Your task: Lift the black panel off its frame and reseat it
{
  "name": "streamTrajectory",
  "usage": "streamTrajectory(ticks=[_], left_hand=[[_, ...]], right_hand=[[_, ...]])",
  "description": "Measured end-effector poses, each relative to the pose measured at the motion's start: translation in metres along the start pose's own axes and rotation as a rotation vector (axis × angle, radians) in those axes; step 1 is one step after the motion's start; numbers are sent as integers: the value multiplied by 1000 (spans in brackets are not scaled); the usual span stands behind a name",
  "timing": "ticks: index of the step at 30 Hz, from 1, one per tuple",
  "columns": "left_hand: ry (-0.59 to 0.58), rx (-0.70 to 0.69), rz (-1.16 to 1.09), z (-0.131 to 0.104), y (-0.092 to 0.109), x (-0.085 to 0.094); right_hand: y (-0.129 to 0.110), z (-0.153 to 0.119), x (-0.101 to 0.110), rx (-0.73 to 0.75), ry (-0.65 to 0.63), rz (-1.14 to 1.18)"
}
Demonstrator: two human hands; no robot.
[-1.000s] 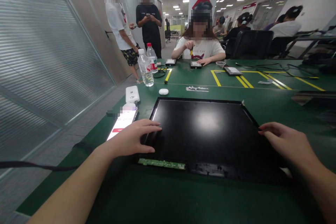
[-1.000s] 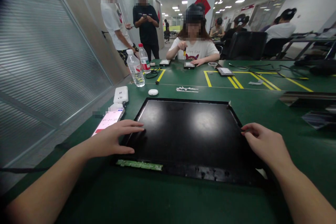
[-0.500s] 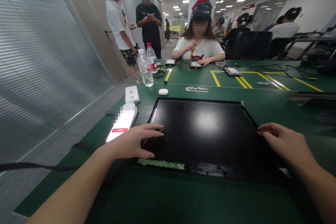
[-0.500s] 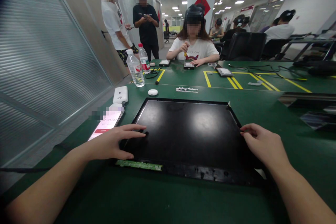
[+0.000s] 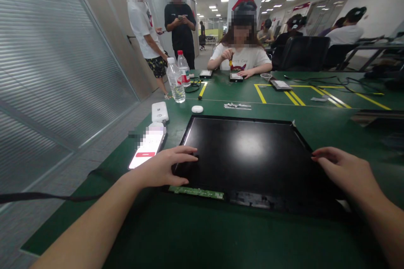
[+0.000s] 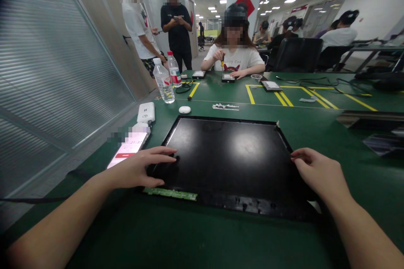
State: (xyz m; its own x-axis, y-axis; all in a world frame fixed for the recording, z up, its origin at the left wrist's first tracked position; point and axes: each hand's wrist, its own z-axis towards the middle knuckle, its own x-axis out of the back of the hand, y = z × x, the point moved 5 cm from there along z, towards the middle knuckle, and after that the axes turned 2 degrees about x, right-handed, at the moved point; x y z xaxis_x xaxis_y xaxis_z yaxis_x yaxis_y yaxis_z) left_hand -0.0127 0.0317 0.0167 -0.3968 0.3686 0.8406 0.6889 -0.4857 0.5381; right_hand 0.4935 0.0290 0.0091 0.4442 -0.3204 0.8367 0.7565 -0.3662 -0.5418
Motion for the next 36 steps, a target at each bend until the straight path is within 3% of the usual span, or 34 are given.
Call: streamTrajectory(ticks=[3, 7, 10, 17, 28, 36], left_hand=[[61, 28, 37, 1, -2, 1], [257, 114, 127, 5, -13, 7], [327, 186, 169, 8, -22, 7], [284, 334, 195, 11, -33, 2], [273, 324, 268, 15, -42, 0], [328, 329, 177, 15, -40, 2]], right_hand=[[0, 0, 1, -18, -12, -9], [1, 1, 0, -10, -9, -9], [3, 3, -1, 7, 9, 5], [9, 4, -1, -50, -8, 93], [1, -3, -1, -89, -17, 203], [3, -1, -3, -32, 15, 158]])
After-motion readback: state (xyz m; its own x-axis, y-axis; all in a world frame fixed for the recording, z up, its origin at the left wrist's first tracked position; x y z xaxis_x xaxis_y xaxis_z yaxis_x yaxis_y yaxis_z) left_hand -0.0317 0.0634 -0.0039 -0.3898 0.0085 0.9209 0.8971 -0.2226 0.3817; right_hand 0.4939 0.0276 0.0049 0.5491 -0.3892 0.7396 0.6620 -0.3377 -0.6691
